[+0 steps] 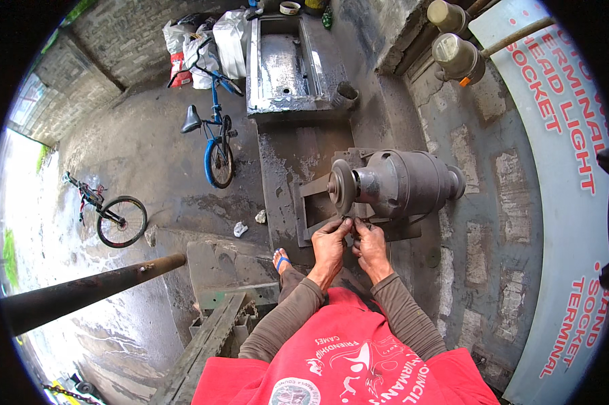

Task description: The person cleans and assembles small mechanical components on a workbench, then moves to a bench grinder to sharpen a metal tool. They handle a cylindrical part, a cloth, and a grinding wheel, using a rag to wipe surfaces and a grinder to refine the tool edge.

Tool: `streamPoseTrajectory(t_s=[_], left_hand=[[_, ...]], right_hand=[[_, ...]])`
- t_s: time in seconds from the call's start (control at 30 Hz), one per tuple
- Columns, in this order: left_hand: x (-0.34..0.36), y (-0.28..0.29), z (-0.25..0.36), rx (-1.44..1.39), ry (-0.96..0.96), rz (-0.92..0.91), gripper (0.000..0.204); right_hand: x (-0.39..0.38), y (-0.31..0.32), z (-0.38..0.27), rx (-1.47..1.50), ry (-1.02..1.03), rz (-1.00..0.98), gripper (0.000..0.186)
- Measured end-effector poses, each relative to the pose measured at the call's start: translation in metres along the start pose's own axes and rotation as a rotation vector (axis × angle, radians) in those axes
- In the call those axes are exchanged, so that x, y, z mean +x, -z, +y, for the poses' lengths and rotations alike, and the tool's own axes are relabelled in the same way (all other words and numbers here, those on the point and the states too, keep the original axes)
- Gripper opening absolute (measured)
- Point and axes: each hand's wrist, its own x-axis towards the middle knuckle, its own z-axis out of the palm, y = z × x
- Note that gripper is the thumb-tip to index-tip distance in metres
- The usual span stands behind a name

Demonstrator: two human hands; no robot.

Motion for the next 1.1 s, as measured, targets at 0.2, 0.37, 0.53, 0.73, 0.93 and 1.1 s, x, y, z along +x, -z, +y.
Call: streamPoseTrajectory(t_s=[0.2, 0.37, 0.53, 0.73, 0.93, 1.1], left_hand=[[-0.003, -0.009, 0.001, -0.034, -0.04, -0.049, 0.021], [-0.007, -0.013, 0.005, -0.074, 0.006, -0.02, 0.022], [-0.008, -0.01, 0.006, -0.038, 0.007, -0.002, 0.025], [-0.008, -0.005, 0.006, -0.064, 0.009, 0.006, 0.021], [0.0, -0.001, 0.002, -0.049, -0.017, 0.049, 0.016], [0.005, -0.002, -0.002, 0.003, -0.007, 0.076, 0.015]], right_hand=[[-0.005, 0.002, -0.006, 0.151, -0.099, -0.018, 0.024], [-0.006, 0.002, -0.008, 0.194, -0.137, -0.032, 0.023], [-0.008, 0.0, -0.008, 0.146, -0.12, -0.047, 0.02], [-0.006, -0.005, -0.01, 0.091, -0.116, -0.062, 0.023], [-0.002, -0.005, -0.009, 0.034, -0.151, -0.025, 0.031], [0.002, 0.0, -0.01, 0.129, -0.312, -0.038, 0.036]])
